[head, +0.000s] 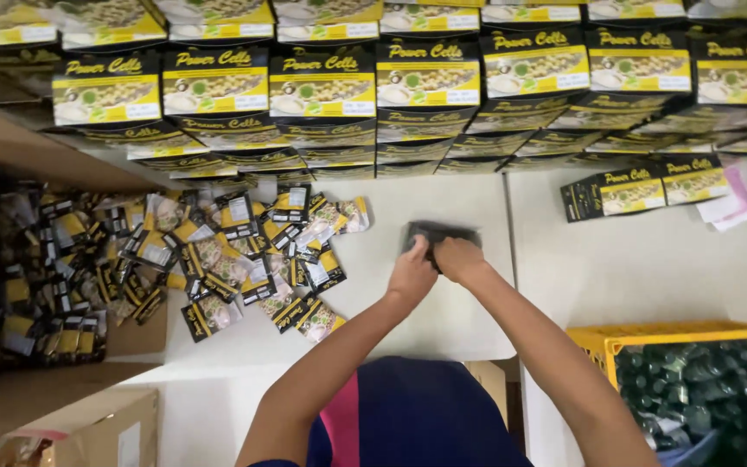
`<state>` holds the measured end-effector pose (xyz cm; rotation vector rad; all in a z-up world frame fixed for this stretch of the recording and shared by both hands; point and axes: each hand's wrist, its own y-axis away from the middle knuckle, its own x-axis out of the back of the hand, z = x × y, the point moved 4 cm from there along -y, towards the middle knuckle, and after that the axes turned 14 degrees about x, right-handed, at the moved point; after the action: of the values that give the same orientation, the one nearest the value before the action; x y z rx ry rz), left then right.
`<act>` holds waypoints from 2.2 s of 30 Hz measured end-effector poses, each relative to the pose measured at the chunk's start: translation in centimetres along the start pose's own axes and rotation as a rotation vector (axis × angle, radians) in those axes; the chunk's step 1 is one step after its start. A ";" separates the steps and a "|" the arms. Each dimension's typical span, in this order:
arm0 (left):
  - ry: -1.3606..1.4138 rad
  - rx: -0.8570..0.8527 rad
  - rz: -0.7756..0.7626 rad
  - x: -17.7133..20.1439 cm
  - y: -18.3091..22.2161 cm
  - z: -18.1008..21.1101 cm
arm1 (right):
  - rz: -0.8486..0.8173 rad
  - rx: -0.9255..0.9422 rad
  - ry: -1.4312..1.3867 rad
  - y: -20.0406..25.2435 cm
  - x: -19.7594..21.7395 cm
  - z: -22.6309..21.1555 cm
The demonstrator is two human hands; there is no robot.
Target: Placing small foil herbal supplement sachets into retail display boxes.
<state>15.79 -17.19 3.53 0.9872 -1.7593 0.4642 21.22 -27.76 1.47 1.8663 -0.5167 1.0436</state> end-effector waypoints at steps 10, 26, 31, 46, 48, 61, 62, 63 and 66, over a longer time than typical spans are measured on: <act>0.309 0.117 0.389 3.5 5.9 -6.0 | 0.082 0.136 -0.141 1.4 -0.8 -0.5; 0.757 0.900 -0.063 -14.2 29.6 -5.5 | 0.294 0.609 0.014 -2.0 -11.3 -22.9; 0.967 0.627 -0.320 -12.3 28.1 -4.6 | 0.298 0.351 0.020 3.0 -12.9 -16.3; 0.851 0.172 0.202 9.3 15.9 -10.4 | 0.738 -0.195 -0.867 19.8 5.7 -7.9; 0.780 0.090 0.432 12.8 12.3 -10.8 | 0.991 -0.076 -0.604 21.6 11.4 -7.8; 0.245 0.099 -0.058 -0.9 -3.1 -0.5 | 0.286 0.005 -0.204 5.0 5.9 -0.9; 0.265 0.087 -0.055 1.3 -2.4 -1.7 | 0.177 0.018 -0.176 3.6 5.1 -0.5; 0.287 0.076 -0.055 3.4 -1.4 -2.7 | 0.064 0.031 -0.147 2.3 4.0 -0.2; 0.926 0.262 0.424 5.0 4.5 -5.0 | -0.102 0.088 -0.164 -1.2 0.3 2.1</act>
<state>14.40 -13.04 10.63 0.4171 -1.0472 1.2215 23.20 -28.97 0.57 2.0451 -0.4710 0.8628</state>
